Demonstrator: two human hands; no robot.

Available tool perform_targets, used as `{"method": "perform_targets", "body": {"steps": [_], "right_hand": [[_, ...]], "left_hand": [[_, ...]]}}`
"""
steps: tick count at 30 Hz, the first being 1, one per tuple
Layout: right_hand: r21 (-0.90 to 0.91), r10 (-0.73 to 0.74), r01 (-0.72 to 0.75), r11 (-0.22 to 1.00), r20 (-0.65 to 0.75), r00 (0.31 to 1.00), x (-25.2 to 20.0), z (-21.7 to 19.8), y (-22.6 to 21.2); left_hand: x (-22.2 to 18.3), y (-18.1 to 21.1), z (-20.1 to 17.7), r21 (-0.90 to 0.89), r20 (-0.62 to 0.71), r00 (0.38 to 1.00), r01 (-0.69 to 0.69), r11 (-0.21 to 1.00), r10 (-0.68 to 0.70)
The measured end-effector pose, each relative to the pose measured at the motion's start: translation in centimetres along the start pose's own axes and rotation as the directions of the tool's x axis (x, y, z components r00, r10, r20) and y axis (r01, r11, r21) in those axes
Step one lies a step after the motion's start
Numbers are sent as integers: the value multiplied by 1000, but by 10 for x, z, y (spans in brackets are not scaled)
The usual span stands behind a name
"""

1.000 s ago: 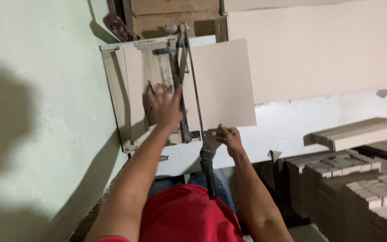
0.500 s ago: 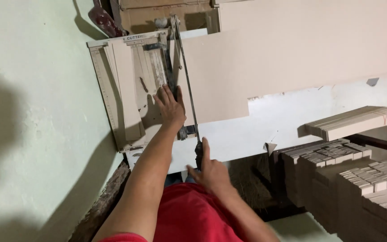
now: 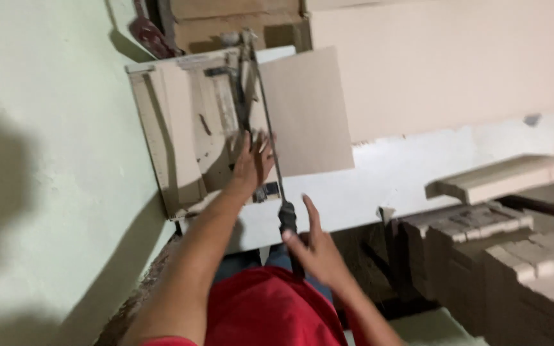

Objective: Using a manual guillotine cutter to cut sheets of paper or thin cardboard into smaller pieces at a production facility.

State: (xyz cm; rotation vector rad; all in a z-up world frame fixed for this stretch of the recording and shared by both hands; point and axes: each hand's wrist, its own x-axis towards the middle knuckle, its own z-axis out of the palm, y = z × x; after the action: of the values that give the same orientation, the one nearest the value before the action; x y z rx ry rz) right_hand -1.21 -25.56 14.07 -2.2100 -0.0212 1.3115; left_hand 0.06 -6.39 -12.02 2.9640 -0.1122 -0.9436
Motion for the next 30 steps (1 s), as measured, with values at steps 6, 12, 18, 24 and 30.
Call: {"method": "perform_targets", "body": {"steps": [6, 12, 18, 24, 30], "right_hand": [[524, 167, -156, 837, 27, 986, 141, 17, 109], [880, 249, -90, 467, -33, 968, 202, 1, 112], [953, 265, -4, 304, -81, 961, 200, 17, 159], [855, 195, -60, 514, -49, 979, 189, 33, 111], [714, 133, -66, 697, -38, 990, 201, 17, 104]], "left_hand": [[-21, -25, 66, -728, -384, 916, -376, 574, 114], [-65, -124, 72, 137, -408, 845, -318, 938, 346], [-93, -127, 5, 143, -142, 973, -159, 977, 180], [-64, -58, -68, -281, -44, 996, 66, 958, -81], [-19, -10, -76, -420, 229, 935, 345, 839, -270]]}}
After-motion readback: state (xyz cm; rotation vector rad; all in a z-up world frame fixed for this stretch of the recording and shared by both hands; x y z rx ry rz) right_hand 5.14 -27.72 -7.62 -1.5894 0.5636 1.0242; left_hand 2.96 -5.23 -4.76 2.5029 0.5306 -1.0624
